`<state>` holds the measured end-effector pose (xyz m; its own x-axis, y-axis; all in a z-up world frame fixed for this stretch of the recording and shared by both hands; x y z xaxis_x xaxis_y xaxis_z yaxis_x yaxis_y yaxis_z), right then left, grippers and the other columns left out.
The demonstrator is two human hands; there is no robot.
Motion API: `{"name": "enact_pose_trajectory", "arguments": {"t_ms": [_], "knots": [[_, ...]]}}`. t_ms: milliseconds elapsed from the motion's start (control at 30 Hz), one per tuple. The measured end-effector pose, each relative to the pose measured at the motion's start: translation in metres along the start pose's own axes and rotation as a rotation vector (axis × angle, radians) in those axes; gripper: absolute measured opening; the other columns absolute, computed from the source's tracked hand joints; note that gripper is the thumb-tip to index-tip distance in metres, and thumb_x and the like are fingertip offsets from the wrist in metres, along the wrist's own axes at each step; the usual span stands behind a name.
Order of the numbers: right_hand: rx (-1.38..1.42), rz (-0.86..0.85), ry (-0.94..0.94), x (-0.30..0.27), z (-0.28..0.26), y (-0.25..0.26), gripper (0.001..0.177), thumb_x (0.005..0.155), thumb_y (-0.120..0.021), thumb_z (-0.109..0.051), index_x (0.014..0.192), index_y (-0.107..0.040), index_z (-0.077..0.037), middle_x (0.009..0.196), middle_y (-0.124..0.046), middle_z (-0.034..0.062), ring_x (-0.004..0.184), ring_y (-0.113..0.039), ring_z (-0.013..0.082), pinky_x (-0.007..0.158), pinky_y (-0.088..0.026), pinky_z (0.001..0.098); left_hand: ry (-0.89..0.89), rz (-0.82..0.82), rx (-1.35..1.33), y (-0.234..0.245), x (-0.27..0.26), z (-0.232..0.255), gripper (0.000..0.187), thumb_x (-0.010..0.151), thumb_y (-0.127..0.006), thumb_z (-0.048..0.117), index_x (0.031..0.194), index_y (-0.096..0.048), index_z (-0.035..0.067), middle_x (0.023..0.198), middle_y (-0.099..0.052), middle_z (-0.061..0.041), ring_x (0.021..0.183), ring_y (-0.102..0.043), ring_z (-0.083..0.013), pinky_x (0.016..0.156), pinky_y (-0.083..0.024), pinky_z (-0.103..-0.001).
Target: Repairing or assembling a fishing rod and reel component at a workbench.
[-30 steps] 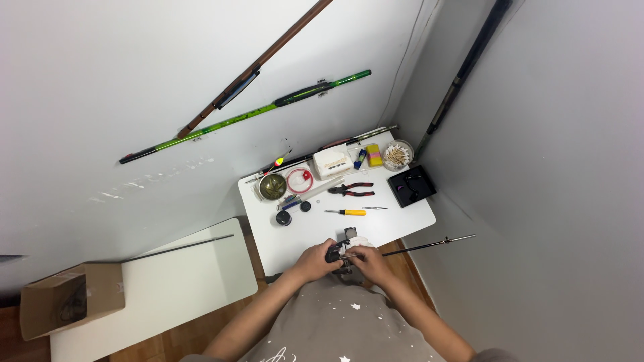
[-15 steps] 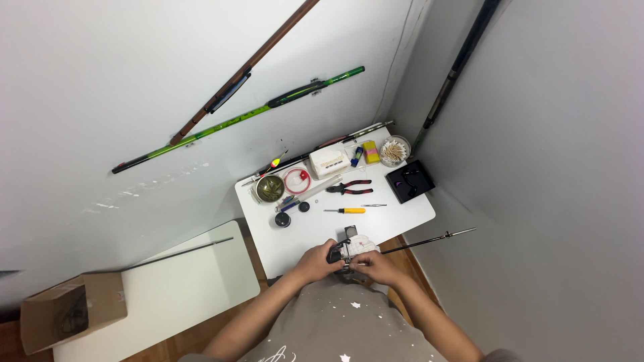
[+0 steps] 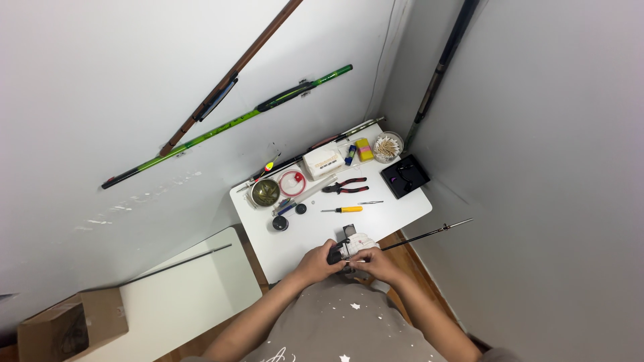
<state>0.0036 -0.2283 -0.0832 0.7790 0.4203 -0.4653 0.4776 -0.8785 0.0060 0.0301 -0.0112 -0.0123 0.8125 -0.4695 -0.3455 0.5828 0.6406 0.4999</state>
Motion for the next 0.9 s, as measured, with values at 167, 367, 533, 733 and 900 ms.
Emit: {"name": "enact_pose_trajectory", "arguments": {"t_ms": [167, 367, 533, 733, 900], "knots": [[0.065, 0.028, -0.062, 0.003, -0.006, -0.007, 0.014, 0.089, -0.080, -0.015, 0.094, -0.078, -0.002, 0.072, -0.064, -0.0053, 0.067, -0.054, 0.0038, 0.063, -0.045, 0.0243, -0.021, 0.004, -0.008, -0.003, 0.001, -0.001, 0.051, 0.084, -0.076, 0.041, 0.116, -0.055, 0.007, 0.095, -0.072, -0.018, 0.092, -0.071, -0.0380, 0.076, -0.055, -0.046], [0.147, 0.023, 0.042, 0.011, 0.010, -0.010, 0.013, 0.093, -0.079, -0.012, 0.093, -0.073, 0.000, 0.065, -0.053, -0.0081, 0.061, -0.046, 0.0019, 0.057, -0.040, 0.0221, 0.002, -0.006, -0.014, -0.002, 0.002, -0.004, 0.051, 0.083, -0.076, 0.042, 0.115, -0.056, 0.007, 0.095, -0.073, -0.018, 0.092, -0.072, -0.0374, 0.077, -0.055, -0.046], [0.207, 0.024, -0.024, 0.012, 0.005, -0.005, 0.015, 0.091, -0.075, -0.008, 0.105, -0.071, -0.001, 0.073, -0.069, -0.0044, 0.064, -0.061, 0.0047, 0.061, -0.050, 0.0232, 0.014, -0.015, -0.031, -0.001, 0.001, -0.003, 0.055, 0.083, -0.076, 0.043, 0.119, -0.054, 0.007, 0.097, -0.073, -0.018, 0.093, -0.072, -0.0371, 0.079, -0.055, -0.045], [0.178, 0.018, -0.053, 0.006, -0.006, 0.003, 0.025, 0.090, -0.071, -0.007, 0.115, -0.070, -0.005, 0.070, -0.068, -0.0021, 0.064, -0.060, 0.0051, 0.061, -0.050, 0.0229, 0.035, 0.002, -0.029, -0.002, 0.001, -0.005, 0.055, 0.082, -0.077, 0.043, 0.119, -0.056, 0.006, 0.098, -0.074, -0.019, 0.094, -0.072, -0.0365, 0.080, -0.056, -0.044], [0.151, -0.024, 0.021, 0.010, 0.010, 0.010, 0.014, 0.097, -0.070, -0.012, 0.103, -0.072, 0.000, 0.073, -0.063, -0.0030, 0.065, -0.058, 0.0054, 0.061, -0.049, 0.0236, 0.046, -0.002, -0.058, 0.000, -0.001, 0.000, 0.054, 0.082, -0.076, 0.042, 0.118, -0.057, 0.006, 0.098, -0.074, -0.018, 0.094, -0.073, -0.0357, 0.081, -0.056, -0.043]]}}
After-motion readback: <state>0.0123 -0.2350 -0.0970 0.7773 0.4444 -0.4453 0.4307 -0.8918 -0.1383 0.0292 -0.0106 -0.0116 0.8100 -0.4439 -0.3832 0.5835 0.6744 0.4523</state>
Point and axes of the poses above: each hand's wrist, its own x-axis towards the middle knuckle, its own y-axis out of the back of the hand, z = x × y, the point moved 3 cm from there along x, towards the middle knuckle
